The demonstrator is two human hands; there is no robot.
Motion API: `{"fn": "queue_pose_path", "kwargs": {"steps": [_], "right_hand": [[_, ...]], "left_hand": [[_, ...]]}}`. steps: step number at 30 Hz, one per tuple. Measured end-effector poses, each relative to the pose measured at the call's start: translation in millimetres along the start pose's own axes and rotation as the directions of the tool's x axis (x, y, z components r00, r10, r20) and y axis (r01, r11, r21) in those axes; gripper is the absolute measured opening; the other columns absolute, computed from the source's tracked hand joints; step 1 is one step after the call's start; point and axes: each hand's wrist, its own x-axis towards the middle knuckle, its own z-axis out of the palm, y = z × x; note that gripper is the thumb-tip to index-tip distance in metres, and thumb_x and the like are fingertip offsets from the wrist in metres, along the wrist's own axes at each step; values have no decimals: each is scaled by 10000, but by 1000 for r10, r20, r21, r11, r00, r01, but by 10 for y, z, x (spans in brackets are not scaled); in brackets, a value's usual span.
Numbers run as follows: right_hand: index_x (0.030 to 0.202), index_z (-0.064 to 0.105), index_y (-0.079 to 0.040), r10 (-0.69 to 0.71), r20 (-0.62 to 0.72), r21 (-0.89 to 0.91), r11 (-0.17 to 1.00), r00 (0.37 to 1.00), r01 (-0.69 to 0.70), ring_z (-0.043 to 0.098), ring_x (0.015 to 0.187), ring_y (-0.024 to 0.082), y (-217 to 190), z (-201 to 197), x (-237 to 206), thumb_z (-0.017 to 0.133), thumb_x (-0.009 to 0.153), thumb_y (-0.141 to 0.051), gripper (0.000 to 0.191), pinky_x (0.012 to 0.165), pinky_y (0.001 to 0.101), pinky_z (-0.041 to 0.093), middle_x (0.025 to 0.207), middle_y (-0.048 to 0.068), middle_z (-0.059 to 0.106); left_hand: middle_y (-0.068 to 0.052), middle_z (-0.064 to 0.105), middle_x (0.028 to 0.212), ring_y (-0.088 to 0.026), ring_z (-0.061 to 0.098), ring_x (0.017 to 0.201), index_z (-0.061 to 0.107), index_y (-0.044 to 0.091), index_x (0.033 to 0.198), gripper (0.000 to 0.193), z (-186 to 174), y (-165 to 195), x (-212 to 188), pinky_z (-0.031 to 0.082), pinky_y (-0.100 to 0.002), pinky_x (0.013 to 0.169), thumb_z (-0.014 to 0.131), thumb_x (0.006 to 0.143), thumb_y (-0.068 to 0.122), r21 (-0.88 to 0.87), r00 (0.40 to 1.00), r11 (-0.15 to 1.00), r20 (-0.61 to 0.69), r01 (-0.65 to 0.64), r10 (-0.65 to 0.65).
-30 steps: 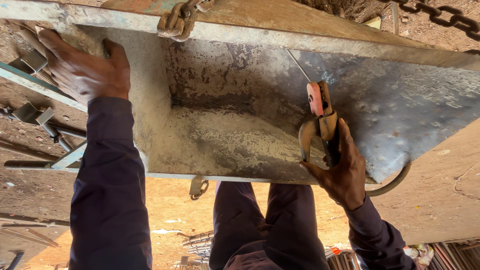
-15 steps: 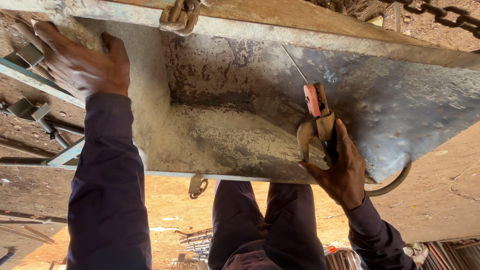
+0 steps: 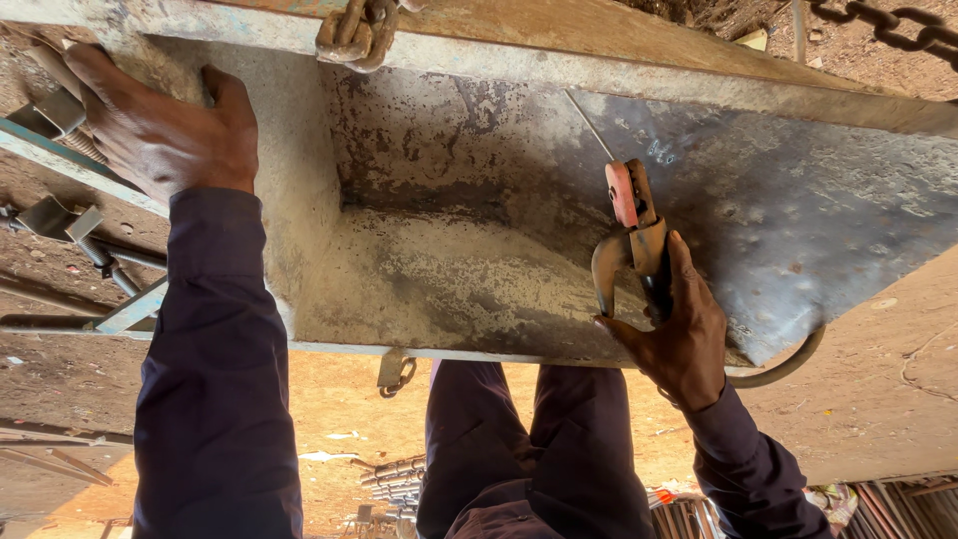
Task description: The person hammers the underside of an upturned metal cart hopper, then uses an arc welding electrode holder to weld along its seams, producing sparks, and finally gathers the welding cable. The cart rests on the workshop floor throughout.
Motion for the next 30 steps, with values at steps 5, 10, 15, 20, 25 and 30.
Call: {"fn": "queue_pose_path", "kwargs": {"steps": [5, 10, 15, 20, 25, 30], "right_hand": [[1575, 353, -21, -32, -6, -201, 979, 999, 30, 707, 885, 331, 41, 35, -11, 988, 621, -304, 1181, 682, 436, 599, 1104, 234, 644], [1584, 359, -49, -15, 18, -274, 962, 1000, 20, 638, 741, 297, 68, 62, -33, 993, 615, -306, 1186, 562, 435, 526, 971, 193, 614], [1592, 348, -38, -11, 24, -266, 964, 1000, 17, 641, 762, 306, 51, 42, -51, 986, 586, -267, 1213, 575, 443, 520, 961, 196, 617], [1587, 350, -34, -52, 5, -241, 969, 999, 52, 651, 791, 320, 5, 7, -40, 978, 600, -258, 1191, 609, 448, 527, 973, 198, 621], [1586, 357, -21, -67, 7, -215, 974, 998, 67, 659, 821, 348, -23, -22, -39, 981, 617, -297, 1185, 643, 460, 538, 992, 202, 634], [1571, 381, -48, -165, -49, -189, 970, 985, 153, 690, 939, 366, 17, -64, -100, 948, 659, -320, 1108, 710, 447, 582, 1126, 243, 640]], "left_hand": [[-411, 330, 1538, -492, 414, 1467, 19, -129, 1578, 991, 46, -39, -25, 343, -555, 1313, 719, 951, 187, -33, 999, 999, -28, -16, 15], [-390, 256, 1573, -459, 376, 1474, -98, -42, 1606, 1027, 114, -77, -42, 337, -508, 1312, 684, 964, 138, -28, 981, 988, -128, -152, 147], [-353, 307, 1562, -454, 428, 1467, -103, 1, 1605, 1049, 134, -90, -41, 378, -546, 1269, 696, 945, 163, 71, 977, 987, -148, -146, 155], [-313, 303, 1559, -416, 435, 1423, -119, 25, 1628, 1051, 118, -72, -28, 396, -530, 1236, 658, 940, 189, 129, 964, 978, -187, -167, 189], [-313, 302, 1570, -414, 450, 1428, -84, 15, 1622, 1004, 97, -46, -58, 426, -535, 1229, 646, 959, 206, 125, 979, 985, -147, -122, 140], [-360, 159, 1621, -455, 318, 1501, -137, 10, 1602, 1009, 72, -42, -61, 349, -474, 1323, 658, 992, 135, -18, 974, 981, -125, -192, 188]]}}
